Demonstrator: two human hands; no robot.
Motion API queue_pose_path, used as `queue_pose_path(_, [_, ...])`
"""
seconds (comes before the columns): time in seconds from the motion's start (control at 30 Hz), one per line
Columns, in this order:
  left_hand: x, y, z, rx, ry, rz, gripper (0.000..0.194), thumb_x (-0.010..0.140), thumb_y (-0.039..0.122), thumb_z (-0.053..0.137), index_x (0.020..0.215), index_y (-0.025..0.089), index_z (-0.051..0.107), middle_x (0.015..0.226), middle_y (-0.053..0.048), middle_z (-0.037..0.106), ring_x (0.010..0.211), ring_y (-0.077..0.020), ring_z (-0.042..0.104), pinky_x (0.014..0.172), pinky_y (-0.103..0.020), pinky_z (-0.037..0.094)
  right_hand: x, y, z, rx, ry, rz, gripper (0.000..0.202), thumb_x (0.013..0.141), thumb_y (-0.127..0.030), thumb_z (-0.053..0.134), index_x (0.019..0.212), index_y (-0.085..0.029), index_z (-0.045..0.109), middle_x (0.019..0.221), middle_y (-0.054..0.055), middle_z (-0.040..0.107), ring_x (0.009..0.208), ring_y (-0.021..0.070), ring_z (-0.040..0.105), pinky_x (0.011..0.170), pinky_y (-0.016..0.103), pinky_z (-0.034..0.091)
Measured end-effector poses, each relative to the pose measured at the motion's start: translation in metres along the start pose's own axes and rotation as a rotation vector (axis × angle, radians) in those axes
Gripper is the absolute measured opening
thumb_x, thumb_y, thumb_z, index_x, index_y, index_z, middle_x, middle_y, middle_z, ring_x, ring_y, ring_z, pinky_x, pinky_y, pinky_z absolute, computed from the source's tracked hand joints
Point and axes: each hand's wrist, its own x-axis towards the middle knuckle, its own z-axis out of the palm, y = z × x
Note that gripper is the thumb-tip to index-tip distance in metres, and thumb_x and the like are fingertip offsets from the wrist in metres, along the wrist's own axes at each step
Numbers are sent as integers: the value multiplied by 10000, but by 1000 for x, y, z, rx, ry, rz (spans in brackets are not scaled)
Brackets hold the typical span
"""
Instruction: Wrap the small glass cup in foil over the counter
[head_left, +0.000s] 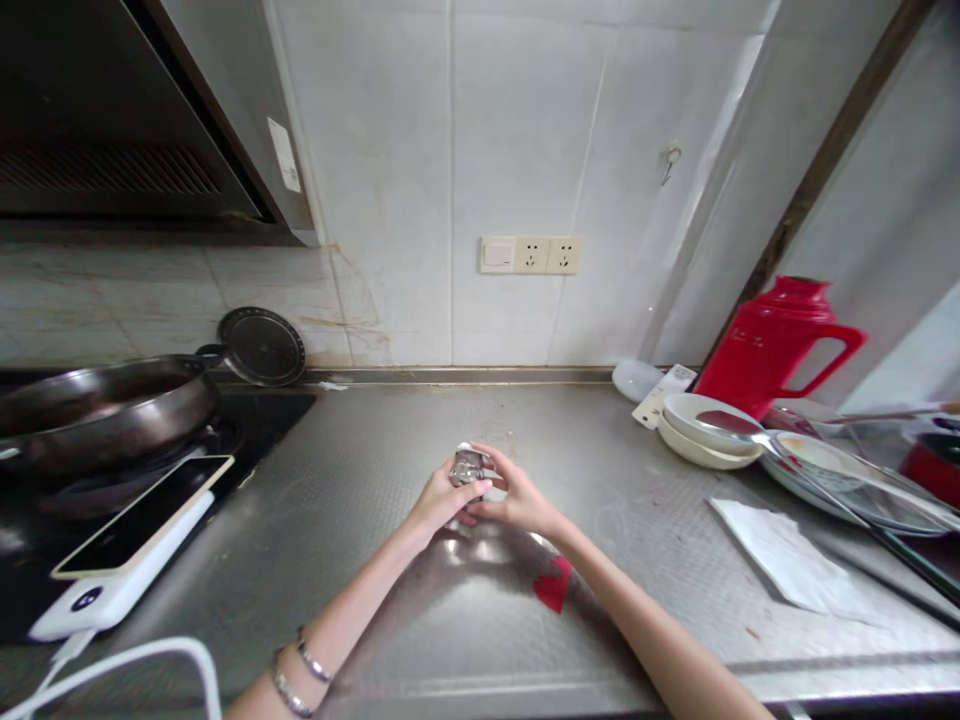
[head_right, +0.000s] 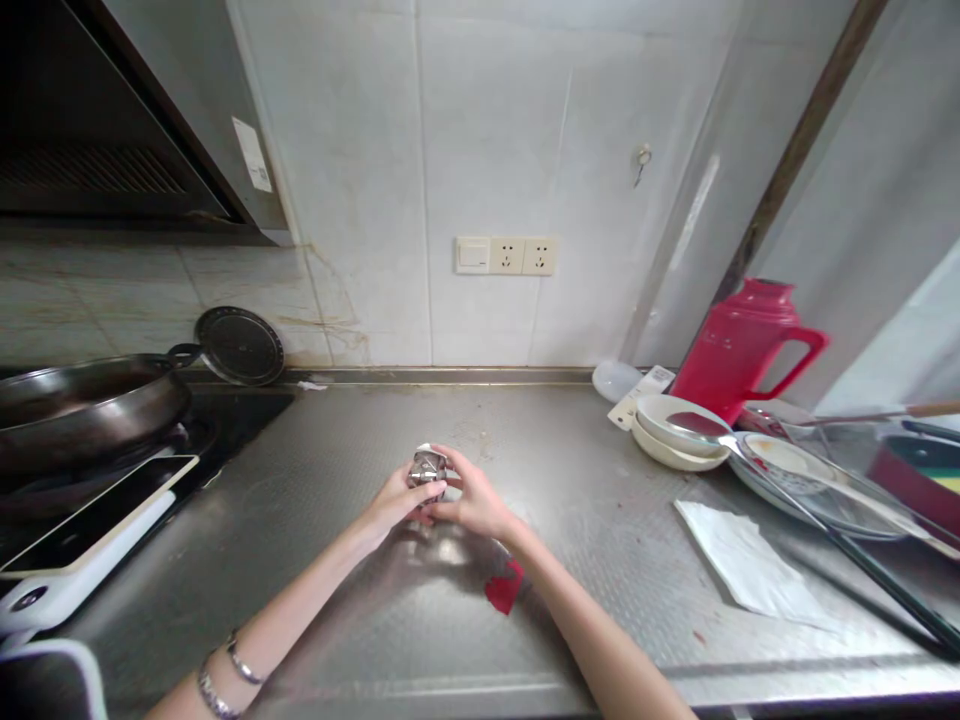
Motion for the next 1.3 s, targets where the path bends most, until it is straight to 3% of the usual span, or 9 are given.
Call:
queue_pose_path(0.13, [1, 0, -8, 45, -90, 3, 675, 694, 481, 697, 1263, 201, 469, 995, -85, 650, 610, -121, 610, 441, -200, 486, 2, -1, -1, 18, 64, -3, 735, 613, -189, 768, 1276, -229, 453, 1239, 97, 562, 1141, 233, 547, 954, 427, 475])
queue_pose_path(0.23, [2, -1, -15, 77, -218, 57, 1037, 635, 455, 764, 1445, 219, 162, 1080, -136, 634, 706, -146, 633, 561, -235, 515, 4, -4, -5, 82, 134, 42, 727, 598, -215, 778, 1256, -228, 468, 1237, 101, 567, 1083, 235, 582, 892, 411, 515])
queue_pose_path(0.3, [4, -3, -18, 126, -194, 149, 1243, 578, 399, 816, 1467, 220, -35, 1208, -183, 572, 885, -197, 630, 730, -317, 529, 5, -7, -8, 131, 179, 96, 709, 610, -249, 771, 1252, -235, 469, 1222, 96, 581, 1029, 232, 612, 835, 397, 544])
queue_pose_path(0.37, [6, -6, -20, 224, -105, 238, 1344, 517, 359, 851, 1462, 239, -97, 1340, -212, 460, 1065, -262, 566, 863, -411, 490, 6, -9, -11, 180, 192, 158, 671, 636, -274, 753, 1245, -235, 475, 1181, 87, 611, 980, 229, 639, 802, 389, 558])
queue_pose_path(0.6, [7, -15, -22, 455, -23, 414, 1312, 450, 355, 872, 1473, 260, 56, 1517, -180, 149, 1355, -364, 258, 1063, -523, 305, 4, -13, -7, 278, 163, 311, 549, 696, -344, 705, 1196, -219, 518, 1116, 77, 648, 937, 221, 659, 722, 348, 577])
queue_pose_path(0.8, [11, -19, -20, 468, 20, 465, 1118, 490, 341, 854, 1417, 219, 240, 1448, -168, 267, 1342, -350, 283, 1109, -524, 226, 5, -17, -2, 270, 146, 336, 498, 641, -329, 734, 1093, -187, 579, 1006, 63, 675, 846, 199, 663, 619, 285, 570])
queue_pose_path(0.97, [11, -18, -18, 446, 20, 476, 888, 536, 336, 828, 1299, 230, 385, 1399, -137, 304, 1339, -334, 272, 1046, -498, 350, 4, -20, -2, 246, 136, 318, 506, 650, -371, 738, 1097, -185, 591, 1020, 69, 677, 868, 210, 662, 659, 312, 574])
queue_pose_path(1.13, [10, -16, -17, 391, 50, 486, 859, 527, 321, 836, 1267, 242, 407, 1371, -124, 337, 1298, -322, 334, 990, -452, 414, 4, -17, -6, 285, 99, 265, 489, 774, -518, 611, 1136, -190, 583, 1058, 88, 669, 849, 199, 671, 707, 338, 567])
queue_pose_path(1.3, [9, -17, -13, 319, 35, 481, 881, 494, 295, 855, 1256, 233, 416, 1339, -122, 393, 1251, -304, 402, 982, -424, 415, 11, 4, -13, 256, 149, 344, 497, 761, -613, 563, 976, -171, 632, 806, 31, 675, 616, 157, 655, 642, 339, 559])
